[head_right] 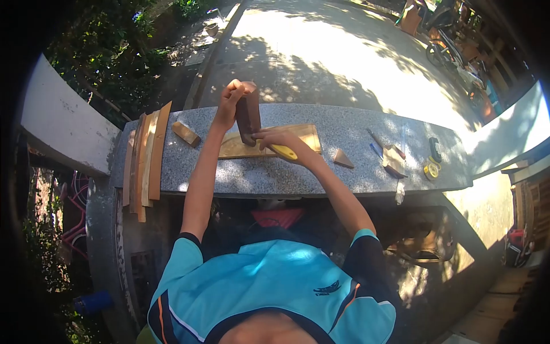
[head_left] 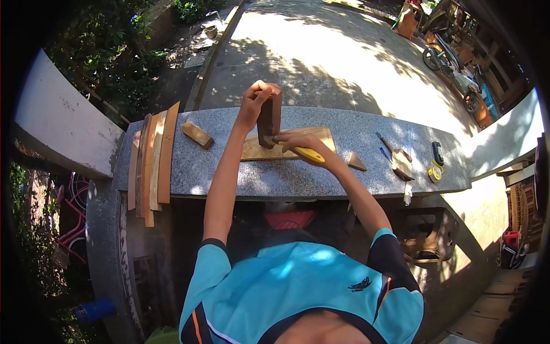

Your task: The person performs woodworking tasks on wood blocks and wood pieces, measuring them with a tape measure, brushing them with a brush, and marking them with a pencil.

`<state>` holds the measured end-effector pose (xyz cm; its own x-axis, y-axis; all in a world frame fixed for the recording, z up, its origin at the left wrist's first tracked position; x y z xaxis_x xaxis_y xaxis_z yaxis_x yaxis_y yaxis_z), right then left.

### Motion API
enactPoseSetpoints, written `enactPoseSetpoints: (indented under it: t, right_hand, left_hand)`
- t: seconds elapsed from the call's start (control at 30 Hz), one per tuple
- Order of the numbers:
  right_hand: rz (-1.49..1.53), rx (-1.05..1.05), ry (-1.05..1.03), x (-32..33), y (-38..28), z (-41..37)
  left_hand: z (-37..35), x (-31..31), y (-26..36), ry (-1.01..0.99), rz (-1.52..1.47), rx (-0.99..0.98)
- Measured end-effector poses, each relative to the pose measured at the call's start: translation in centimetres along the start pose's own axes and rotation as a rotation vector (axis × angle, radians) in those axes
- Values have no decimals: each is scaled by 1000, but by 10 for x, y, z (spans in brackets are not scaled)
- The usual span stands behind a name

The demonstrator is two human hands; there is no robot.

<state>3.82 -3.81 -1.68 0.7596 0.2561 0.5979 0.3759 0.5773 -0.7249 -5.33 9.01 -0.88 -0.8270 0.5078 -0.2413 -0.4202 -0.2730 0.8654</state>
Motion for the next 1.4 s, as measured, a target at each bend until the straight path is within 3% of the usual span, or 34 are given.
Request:
enactPoseSetpoints:
  t: [0.07, 0.13, 0.23, 0.3, 0.33, 0.37, 0.47, 0.5, 0.6, 0.67, 0.7, 0.83, 0.9, 0.97, 1.07, 1.2, 1.33, 1.37, 1.4]
  right_hand:
    - [35, 33, 185, 42, -24, 21]
    - [-152, 194, 349, 76, -55, 26]
    - [-143, 187, 428, 70, -38, 20]
    - [63, -41, 1, -1, -6, 10]
    - [-128, 28, -152, -35, 16, -2]
    - [-84, -73, -271, -61, 53, -16]
    - [48, -110, -119, -27, 29, 5]
    - [98, -14, 42, -1, 9, 19]
    - [-76, 201, 361, 66, -55, 50]
    - [-169, 284, 567, 92, -80, 53]
    - [-115, 255, 519, 84, -76, 56]
    - [-3, -7, -56, -36, 7, 18]
    - [-8, 34, -211, -71, 20, -6]
    - [8, 22, -13, -36, 23, 4]
    - [75, 79, 267, 37, -26, 22]
    - [-267, 255, 534, 75, -64, 14]
    - [7, 68, 163, -13, 21, 9]
    - [46, 32, 135, -36, 38, -6]
    - [79, 5, 103, -54, 51, -21]
  left_hand:
    - [-3, -6, 4, -17, 34, -12]
    - [-1, -1, 10, 1, 21, -19]
    - [4, 11, 8, 33, -68, -36]
    - [7, 17, -1, -18, -120, 61]
    - [5, 19, -5, -46, -145, 110]
    - [4, 24, -1, -40, -97, 94]
    - [-1, 11, 26, -96, 66, 71]
    - [-1, 12, 23, -111, 84, 97]
    - [2, 27, 20, 117, 119, 64]
    - [0, 27, 16, 116, 15, 107]
    - [1, 31, 11, 141, -1, 109]
    - [3, 26, 10, 92, -41, 117]
    - [4, 19, 10, 13, 34, 149]
    - [8, 3, 13, -73, 79, 128]
    - [12, -18, 10, -211, 78, 115]
    - [11, 5, 8, -7, 13, 150]
    - [9, 10, 10, -10, 63, 84]
    - [7, 14, 3, -75, 79, 104]
    - [0, 20, -6, -1, 92, 118]
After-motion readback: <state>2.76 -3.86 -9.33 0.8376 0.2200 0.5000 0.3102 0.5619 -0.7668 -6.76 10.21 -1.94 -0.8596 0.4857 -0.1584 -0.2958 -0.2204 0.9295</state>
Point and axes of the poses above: each hand's wrist, its own z-axis towards the middle knuckle, its own x-axis out of the back of the hand, y = z × x, the point moved 9 cm from there along z, towards the middle knuckle, and after that the axes turned 3 degrees about -x, right-handed, at the moved point
